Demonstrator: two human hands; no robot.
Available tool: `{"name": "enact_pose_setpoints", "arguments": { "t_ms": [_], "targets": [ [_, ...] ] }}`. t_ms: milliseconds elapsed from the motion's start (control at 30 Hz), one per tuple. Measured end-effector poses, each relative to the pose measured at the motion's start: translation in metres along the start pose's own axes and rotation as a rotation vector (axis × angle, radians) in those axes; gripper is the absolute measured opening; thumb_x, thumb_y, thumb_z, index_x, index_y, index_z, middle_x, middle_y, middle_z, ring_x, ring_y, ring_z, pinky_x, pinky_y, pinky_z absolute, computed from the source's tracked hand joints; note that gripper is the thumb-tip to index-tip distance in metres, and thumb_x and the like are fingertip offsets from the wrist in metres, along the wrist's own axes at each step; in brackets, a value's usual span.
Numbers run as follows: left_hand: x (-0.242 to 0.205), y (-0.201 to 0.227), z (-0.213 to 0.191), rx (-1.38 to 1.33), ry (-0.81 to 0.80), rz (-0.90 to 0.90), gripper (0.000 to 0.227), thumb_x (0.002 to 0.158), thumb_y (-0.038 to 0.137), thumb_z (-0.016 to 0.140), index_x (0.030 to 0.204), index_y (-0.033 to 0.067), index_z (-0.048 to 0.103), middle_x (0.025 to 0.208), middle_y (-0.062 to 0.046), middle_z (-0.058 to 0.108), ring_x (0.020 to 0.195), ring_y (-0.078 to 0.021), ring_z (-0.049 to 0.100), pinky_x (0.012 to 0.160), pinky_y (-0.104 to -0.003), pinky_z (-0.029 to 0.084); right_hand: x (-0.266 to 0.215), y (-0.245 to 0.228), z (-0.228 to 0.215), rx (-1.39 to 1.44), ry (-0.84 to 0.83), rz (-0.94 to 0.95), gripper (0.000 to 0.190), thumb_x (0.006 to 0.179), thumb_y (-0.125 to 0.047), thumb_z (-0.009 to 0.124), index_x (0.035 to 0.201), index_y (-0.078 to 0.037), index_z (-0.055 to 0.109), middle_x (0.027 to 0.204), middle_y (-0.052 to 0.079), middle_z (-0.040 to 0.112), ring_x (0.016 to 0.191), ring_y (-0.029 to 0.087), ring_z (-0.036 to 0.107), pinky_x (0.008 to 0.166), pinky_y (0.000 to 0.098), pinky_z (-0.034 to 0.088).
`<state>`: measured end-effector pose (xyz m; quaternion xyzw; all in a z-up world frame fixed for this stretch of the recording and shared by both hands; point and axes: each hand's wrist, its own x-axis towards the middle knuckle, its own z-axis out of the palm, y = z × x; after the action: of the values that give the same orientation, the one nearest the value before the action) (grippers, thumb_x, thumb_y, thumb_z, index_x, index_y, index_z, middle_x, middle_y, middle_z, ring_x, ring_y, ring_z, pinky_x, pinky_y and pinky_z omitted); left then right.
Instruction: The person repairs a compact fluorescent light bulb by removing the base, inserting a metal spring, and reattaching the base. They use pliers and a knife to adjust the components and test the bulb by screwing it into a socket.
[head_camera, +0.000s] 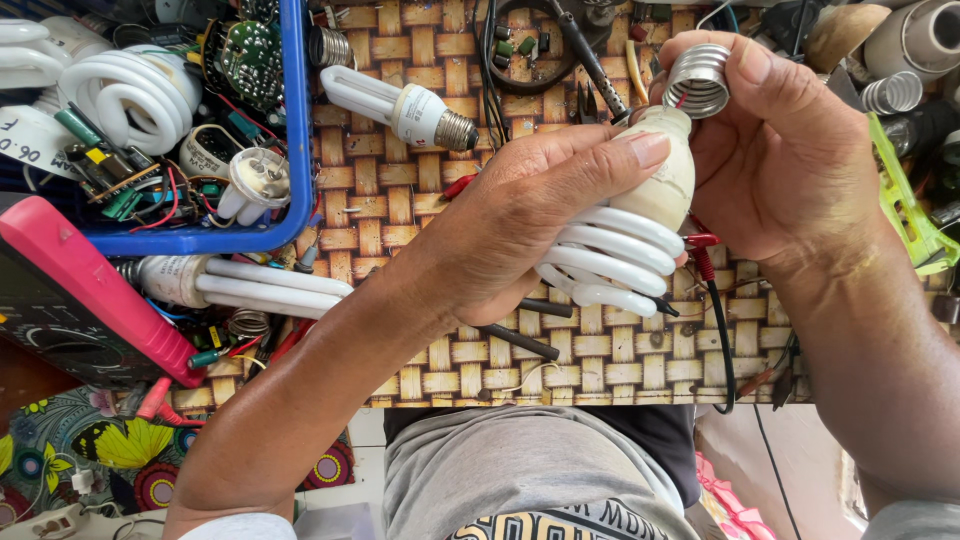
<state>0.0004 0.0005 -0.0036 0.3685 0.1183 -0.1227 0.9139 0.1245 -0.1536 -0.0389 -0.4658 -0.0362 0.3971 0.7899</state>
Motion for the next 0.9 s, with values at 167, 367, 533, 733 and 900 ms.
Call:
{"name": "enact_pose_setpoints", "arguments": {
  "t_ms": [167, 367, 533, 733, 900],
  "targets": [
    [-0.001, 0.001, -0.001, 0.024, 0.001, -0.007, 0.034, 0.082, 0.035, 0.065, 0.089, 0.002, 0.059, 0.071, -0.01, 0.063, 0.055, -0.0157, 0.06, 0.044, -0.03, 0.046, 0.001, 0.001, -0.002, -0.027, -0.028, -0.02, 0.041, 0.085, -0.025, 0.071, 0.117, 0.0, 0.067, 0.091, 0.007, 0.071, 0.081, 0.021, 0.069, 0.077, 0.0297, 0.058],
    [-0.001, 0.001, -0.001, 0.024, 0.036, -0.03, 0.039, 0.081, 0.033, 0.066, 0.098, -0.0018, 0.06, 0.08, -0.016, 0.067, 0.068, -0.027, 0.071, 0.054, -0.036, 0.057, -0.002, -0.001, 0.004, -0.04, -0.099, -0.022, 0.041, 0.085, -0.023, 0.073, 0.117, 0.001, 0.065, 0.089, 0.009, 0.069, 0.079, 0.019, 0.068, 0.074, 0.0291, 0.057],
    [-0.002, 0.004, 0.0, 0.049, 0.072, -0.048, 0.042, 0.08, 0.032, 0.066, 0.102, -0.0042, 0.06, 0.087, -0.02, 0.07, 0.072, -0.0304, 0.072, 0.059, -0.038, 0.06, -0.004, -0.001, 0.008, -0.068, -0.096, -0.034, 0.038, 0.086, -0.019, 0.073, 0.118, 0.0, 0.065, 0.09, 0.007, 0.069, 0.079, 0.017, 0.068, 0.075, 0.0269, 0.058],
    [0.0, 0.002, -0.004, 0.073, 0.051, -0.032, 0.041, 0.082, 0.031, 0.067, 0.106, -0.0012, 0.06, 0.082, -0.013, 0.068, 0.069, -0.0233, 0.071, 0.05, -0.033, 0.055, -0.003, 0.002, 0.001, -0.108, -0.133, -0.055, 0.031, 0.088, -0.017, 0.074, 0.114, -0.002, 0.068, 0.095, 0.008, 0.07, 0.081, 0.017, 0.069, 0.076, 0.0286, 0.062],
    [0.005, -0.007, -0.016, 0.098, -0.059, 0.07, 0.038, 0.087, 0.029, 0.069, 0.113, 0.0022, 0.059, 0.086, -0.011, 0.067, 0.073, -0.0191, 0.067, 0.058, -0.033, 0.055, -0.004, -0.002, -0.001, -0.197, -0.16, -0.095, 0.03, 0.09, -0.012, 0.071, 0.118, -0.001, 0.068, 0.104, 0.009, 0.073, 0.091, 0.018, 0.073, 0.088, 0.0294, 0.065]
  ]
}}
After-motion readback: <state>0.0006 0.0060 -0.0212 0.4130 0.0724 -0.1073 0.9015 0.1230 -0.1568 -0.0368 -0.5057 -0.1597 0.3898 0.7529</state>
